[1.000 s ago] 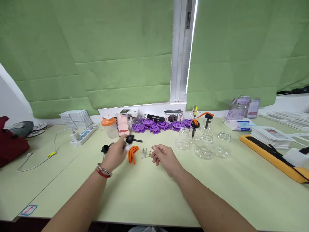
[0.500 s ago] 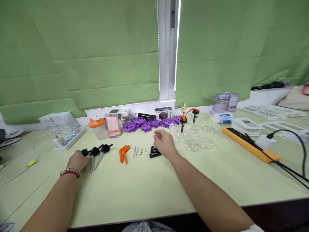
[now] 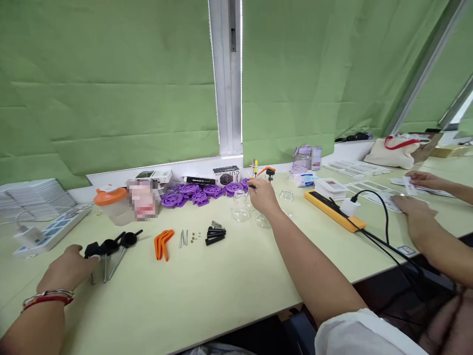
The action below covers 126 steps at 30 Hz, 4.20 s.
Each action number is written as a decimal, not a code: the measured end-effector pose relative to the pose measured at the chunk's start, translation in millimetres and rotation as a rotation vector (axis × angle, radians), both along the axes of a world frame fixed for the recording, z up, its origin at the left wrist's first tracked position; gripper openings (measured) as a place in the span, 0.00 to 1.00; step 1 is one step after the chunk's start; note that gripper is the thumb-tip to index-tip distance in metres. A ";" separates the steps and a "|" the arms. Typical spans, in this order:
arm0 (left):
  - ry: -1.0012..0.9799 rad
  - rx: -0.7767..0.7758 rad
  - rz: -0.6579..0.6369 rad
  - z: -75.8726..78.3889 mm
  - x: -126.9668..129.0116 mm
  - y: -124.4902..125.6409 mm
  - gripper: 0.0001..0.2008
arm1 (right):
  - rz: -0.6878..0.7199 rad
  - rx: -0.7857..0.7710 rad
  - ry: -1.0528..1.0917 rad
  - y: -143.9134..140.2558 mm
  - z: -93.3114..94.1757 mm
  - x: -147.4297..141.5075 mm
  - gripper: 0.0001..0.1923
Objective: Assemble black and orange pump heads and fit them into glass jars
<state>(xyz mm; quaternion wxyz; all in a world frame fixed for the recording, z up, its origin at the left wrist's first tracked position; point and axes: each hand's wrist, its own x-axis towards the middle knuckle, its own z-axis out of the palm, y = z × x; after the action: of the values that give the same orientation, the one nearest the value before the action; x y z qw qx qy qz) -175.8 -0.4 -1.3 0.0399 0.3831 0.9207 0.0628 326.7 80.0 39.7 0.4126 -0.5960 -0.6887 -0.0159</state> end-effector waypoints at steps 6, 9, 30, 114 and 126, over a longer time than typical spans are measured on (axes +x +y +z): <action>0.014 0.099 -0.009 2.3 5.4 -3.4 0.31 | -0.229 -0.171 -0.311 31.3 22.3 4.5 0.13; 0.024 0.175 -0.020 3.0 7.3 -3.8 0.29 | -0.248 -0.391 -0.350 52.5 31.1 5.1 0.17; -0.061 0.422 -0.273 15.8 27.5 -16.8 0.22 | -0.195 0.001 -0.010 16.6 82.4 -7.3 0.15; -1.887 0.338 -0.543 -7.8 142.6 -8.9 0.13 | 0.553 -0.798 0.943 -61.9 -62.0 -158.2 0.19; -1.893 0.367 -0.466 -5.2 143.2 -9.5 0.15 | 0.562 -0.797 1.034 -55.2 -59.7 -154.8 0.16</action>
<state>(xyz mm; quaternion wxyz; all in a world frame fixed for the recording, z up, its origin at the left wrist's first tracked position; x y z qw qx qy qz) -32.6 -9.9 -6.5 0.7103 0.3468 0.3867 0.4751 171.9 24.8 -20.0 0.4255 -0.4325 -0.4860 0.6291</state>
